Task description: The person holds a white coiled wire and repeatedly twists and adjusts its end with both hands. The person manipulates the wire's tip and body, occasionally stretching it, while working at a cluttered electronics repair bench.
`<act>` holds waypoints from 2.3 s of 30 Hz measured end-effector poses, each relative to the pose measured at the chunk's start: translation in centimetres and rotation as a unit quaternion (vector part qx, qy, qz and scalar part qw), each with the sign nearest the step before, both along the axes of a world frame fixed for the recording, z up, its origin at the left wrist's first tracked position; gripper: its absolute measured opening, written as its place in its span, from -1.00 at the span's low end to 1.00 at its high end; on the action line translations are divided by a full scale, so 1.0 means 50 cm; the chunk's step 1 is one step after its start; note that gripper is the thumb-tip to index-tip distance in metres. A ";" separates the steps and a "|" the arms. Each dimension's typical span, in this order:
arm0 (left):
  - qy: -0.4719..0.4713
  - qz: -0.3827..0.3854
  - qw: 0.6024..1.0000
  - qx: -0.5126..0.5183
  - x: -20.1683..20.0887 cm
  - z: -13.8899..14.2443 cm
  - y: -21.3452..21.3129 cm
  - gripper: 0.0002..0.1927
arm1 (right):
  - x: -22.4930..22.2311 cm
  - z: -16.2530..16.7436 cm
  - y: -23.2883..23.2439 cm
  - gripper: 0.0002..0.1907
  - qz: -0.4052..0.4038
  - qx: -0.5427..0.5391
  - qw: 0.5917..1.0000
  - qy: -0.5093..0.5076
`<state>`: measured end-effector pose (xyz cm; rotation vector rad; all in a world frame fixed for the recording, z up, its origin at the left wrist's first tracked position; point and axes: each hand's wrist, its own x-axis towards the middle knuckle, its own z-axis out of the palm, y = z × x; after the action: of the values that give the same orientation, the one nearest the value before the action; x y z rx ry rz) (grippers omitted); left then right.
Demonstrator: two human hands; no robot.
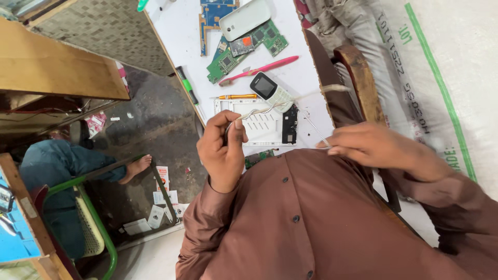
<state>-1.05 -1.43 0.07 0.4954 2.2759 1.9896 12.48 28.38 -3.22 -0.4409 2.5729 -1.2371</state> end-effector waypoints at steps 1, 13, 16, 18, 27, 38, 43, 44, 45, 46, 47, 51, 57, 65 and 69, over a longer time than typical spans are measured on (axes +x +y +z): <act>0.028 0.002 0.999 -0.026 0.002 0.004 0.002 -0.89 | 0.005 0.009 0.018 -0.82 -0.001 0.004 1.000 0.009; -0.143 -0.139 0.970 0.138 0.015 -0.003 -0.017 -0.90 | -0.084 -0.042 0.090 -0.66 -0.109 -0.115 0.986 0.043; -0.131 -0.052 0.980 0.139 0.019 -0.011 -0.007 -0.89 | -0.039 -0.050 0.038 -0.66 -0.067 -0.071 0.994 -0.055; -0.076 -0.016 0.993 0.085 0.017 -0.012 0.000 -0.88 | -0.011 -0.037 0.019 -0.67 -0.040 -0.036 0.992 -0.115; -0.016 -0.169 0.985 0.021 0.022 -0.002 -0.029 -0.93 | -0.041 -0.001 0.144 -0.77 -0.226 -0.042 0.973 0.013; -0.121 0.029 0.988 0.091 0.029 -0.020 0.003 -0.86 | -0.003 0.023 0.054 -0.73 -0.081 0.009 0.995 -0.053; -0.079 -0.054 0.995 -0.040 0.036 0.014 -0.002 -0.87 | -0.043 0.066 0.110 -0.78 -0.133 -0.019 0.978 0.157; -0.081 -0.078 0.992 -0.051 0.033 0.018 -0.006 -0.87 | -0.055 0.060 0.115 -0.78 -0.111 -0.071 0.979 0.157; -0.112 -0.088 0.989 -0.034 0.030 0.019 -0.009 -0.87 | -0.067 0.051 0.118 -0.77 -0.086 -0.121 0.976 0.157; -0.143 -0.095 0.985 -0.017 0.028 0.018 -0.011 -0.86 | -0.076 0.041 0.128 -0.77 -0.058 -0.172 0.971 0.155; -0.176 -0.098 0.980 -0.001 0.025 0.015 -0.014 -0.86 | -0.080 0.028 0.136 -0.75 -0.048 -0.243 0.968 0.029; -0.214 -0.066 0.969 0.107 0.013 -0.013 -0.017 -0.88 | -0.060 -0.060 0.123 -0.67 -0.026 -0.445 0.842 -0.304; -0.253 -0.012 0.957 0.140 0.011 -0.056 0.021 -0.88 | -0.013 -0.145 0.081 -0.66 -0.064 -0.621 0.680 -0.384; -0.302 -0.014 0.946 0.117 0.019 -0.079 0.051 -0.88 | -0.010 -0.180 -0.019 -0.67 -0.214 -0.832 0.466 -0.212; -0.270 -0.090 0.958 -0.035 0.027 -0.075 0.065 -0.88 | -0.021 -0.180 0.009 -0.63 -0.427 -0.697 0.534 -0.217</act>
<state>0.29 1.80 -3.67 0.1195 1.8799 1.6875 11.43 28.81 -12.23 0.9629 0.6811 -2.9732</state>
